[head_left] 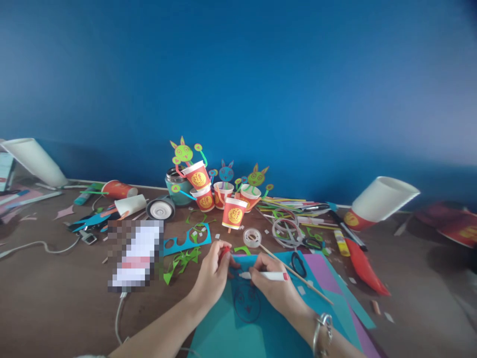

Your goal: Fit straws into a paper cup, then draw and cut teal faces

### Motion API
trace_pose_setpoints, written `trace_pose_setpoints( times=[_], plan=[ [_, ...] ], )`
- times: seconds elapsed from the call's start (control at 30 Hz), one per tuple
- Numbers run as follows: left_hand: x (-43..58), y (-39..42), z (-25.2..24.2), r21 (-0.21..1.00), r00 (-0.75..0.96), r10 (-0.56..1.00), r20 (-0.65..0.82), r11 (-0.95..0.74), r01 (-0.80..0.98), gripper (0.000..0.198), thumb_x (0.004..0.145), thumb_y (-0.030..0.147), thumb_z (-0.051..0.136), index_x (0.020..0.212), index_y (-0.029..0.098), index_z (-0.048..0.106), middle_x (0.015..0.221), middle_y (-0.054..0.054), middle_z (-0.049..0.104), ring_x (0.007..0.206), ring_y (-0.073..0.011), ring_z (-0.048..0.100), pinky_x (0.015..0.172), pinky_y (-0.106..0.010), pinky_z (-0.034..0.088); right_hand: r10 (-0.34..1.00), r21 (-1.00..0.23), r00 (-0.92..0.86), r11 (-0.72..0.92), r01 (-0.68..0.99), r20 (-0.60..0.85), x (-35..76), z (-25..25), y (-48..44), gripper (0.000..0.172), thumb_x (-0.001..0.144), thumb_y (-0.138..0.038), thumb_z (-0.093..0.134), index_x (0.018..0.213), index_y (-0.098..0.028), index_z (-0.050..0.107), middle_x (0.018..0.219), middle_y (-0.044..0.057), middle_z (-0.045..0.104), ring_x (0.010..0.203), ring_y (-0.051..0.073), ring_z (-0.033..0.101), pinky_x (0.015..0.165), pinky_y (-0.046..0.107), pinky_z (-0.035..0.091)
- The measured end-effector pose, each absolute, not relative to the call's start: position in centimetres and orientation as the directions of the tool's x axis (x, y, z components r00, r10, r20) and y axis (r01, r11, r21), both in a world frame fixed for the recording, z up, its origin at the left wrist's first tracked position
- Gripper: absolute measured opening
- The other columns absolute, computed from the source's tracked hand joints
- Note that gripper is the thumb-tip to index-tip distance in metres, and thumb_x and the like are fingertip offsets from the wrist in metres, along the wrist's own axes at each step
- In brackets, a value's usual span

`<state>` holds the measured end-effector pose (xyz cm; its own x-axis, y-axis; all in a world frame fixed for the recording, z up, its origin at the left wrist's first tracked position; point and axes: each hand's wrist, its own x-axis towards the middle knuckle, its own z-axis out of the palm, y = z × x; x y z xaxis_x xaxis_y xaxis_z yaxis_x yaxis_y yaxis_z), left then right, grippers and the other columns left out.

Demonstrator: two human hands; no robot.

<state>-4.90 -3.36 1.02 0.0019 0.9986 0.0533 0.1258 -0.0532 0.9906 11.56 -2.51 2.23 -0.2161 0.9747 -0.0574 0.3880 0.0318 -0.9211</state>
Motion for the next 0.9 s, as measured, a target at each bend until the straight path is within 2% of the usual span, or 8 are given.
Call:
trace_pose_setpoints(
  times=[0.43, 0.9],
  plan=[
    [-4.8, -3.3, 1.2, 0.994, -0.003, 0.999, 0.044, -0.044, 0.101, 0.023, 0.090, 0.041, 0.042, 0.098, 0.019, 0.045, 0.072, 0.000, 0.057, 0.071, -0.0197, 0.064, 0.054, -0.028, 0.053, 0.986, -0.903, -0.165, 0.054, 0.426, -0.019, 11.9, 1.2, -2.2, 0.019, 0.074, -0.023, 0.050, 0.057, -0.021, 0.042, 0.047, -0.006, 0.043, 0.046, 0.009, 0.036, 0.043, 0.021, 0.027],
    [-4.8, -3.3, 1.4, 0.993, -0.013, 0.999, 0.040, -0.038, 0.111, 0.024, 0.089, 0.041, 0.043, 0.098, 0.019, 0.046, 0.074, -0.001, 0.056, 0.072, -0.0198, 0.064, 0.053, -0.028, 0.053, 0.986, -0.906, -0.164, 0.074, 0.416, 0.005, 11.8, 1.1, -2.2, 0.018, 0.073, -0.023, 0.050, 0.057, -0.021, 0.041, 0.049, -0.007, 0.039, 0.047, 0.010, 0.036, 0.043, 0.021, 0.027]
  ],
)
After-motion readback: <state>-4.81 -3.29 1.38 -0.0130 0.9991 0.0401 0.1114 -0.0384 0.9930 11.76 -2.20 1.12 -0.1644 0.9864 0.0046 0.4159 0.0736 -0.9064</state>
